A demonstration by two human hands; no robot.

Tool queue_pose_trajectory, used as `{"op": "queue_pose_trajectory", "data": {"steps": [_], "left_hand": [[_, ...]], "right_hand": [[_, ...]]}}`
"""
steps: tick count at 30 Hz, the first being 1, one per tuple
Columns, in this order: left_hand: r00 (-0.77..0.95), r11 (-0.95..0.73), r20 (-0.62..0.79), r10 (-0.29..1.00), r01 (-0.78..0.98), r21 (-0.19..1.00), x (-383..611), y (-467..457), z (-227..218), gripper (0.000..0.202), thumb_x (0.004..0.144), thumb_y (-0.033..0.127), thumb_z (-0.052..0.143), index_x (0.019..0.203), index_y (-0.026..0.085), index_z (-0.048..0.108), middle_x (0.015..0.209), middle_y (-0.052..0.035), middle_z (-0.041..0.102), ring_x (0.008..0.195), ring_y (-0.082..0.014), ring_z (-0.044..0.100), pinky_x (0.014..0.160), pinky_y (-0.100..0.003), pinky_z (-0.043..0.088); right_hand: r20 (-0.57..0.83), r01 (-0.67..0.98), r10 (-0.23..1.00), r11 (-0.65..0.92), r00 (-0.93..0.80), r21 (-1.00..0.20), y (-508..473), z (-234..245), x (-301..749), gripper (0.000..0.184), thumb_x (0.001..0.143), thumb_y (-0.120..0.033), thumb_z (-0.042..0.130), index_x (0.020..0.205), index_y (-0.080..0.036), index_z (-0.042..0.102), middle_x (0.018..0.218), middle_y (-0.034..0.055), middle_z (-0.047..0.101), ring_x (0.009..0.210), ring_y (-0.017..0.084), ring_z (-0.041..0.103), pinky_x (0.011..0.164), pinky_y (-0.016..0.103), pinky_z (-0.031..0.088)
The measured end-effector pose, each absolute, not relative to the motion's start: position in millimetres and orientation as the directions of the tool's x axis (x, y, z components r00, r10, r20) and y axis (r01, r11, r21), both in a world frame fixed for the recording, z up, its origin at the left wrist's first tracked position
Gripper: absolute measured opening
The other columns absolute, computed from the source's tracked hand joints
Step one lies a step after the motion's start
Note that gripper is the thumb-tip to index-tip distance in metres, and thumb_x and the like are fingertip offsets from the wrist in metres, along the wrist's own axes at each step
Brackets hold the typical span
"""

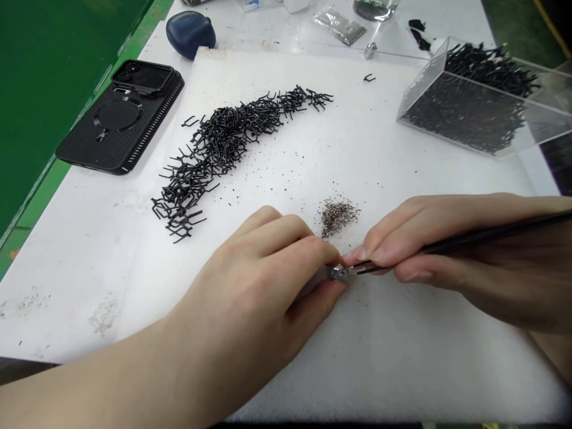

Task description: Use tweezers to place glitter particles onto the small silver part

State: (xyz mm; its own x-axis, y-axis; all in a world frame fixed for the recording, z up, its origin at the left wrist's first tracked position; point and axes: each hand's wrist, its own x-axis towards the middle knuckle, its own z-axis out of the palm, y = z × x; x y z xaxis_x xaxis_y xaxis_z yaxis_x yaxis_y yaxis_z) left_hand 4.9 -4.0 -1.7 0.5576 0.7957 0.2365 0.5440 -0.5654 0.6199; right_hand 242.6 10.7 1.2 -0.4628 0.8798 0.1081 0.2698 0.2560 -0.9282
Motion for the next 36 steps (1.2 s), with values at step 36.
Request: {"op": "queue_pose_trajectory", "data": {"steps": [36], "left_hand": [[0.550,-0.553,0.227,0.804,0.550,0.626,6.2,-3.9,-2.7,0.007,0.092,0.018,0.070,0.092,0.016,0.077,0.086,0.0001,0.071,0.083,-0.0117,0.060,0.077,-0.021,0.051]], "right_hand": [[0.102,0.308,0.889,0.260,-0.447,-0.915,11.3,0.7,243.0,0.021,0.083,-0.015,0.080,0.091,-0.034,0.080,0.084,-0.0013,0.079,0.082,0.026,0.078,0.069,0.037,0.066]]}}
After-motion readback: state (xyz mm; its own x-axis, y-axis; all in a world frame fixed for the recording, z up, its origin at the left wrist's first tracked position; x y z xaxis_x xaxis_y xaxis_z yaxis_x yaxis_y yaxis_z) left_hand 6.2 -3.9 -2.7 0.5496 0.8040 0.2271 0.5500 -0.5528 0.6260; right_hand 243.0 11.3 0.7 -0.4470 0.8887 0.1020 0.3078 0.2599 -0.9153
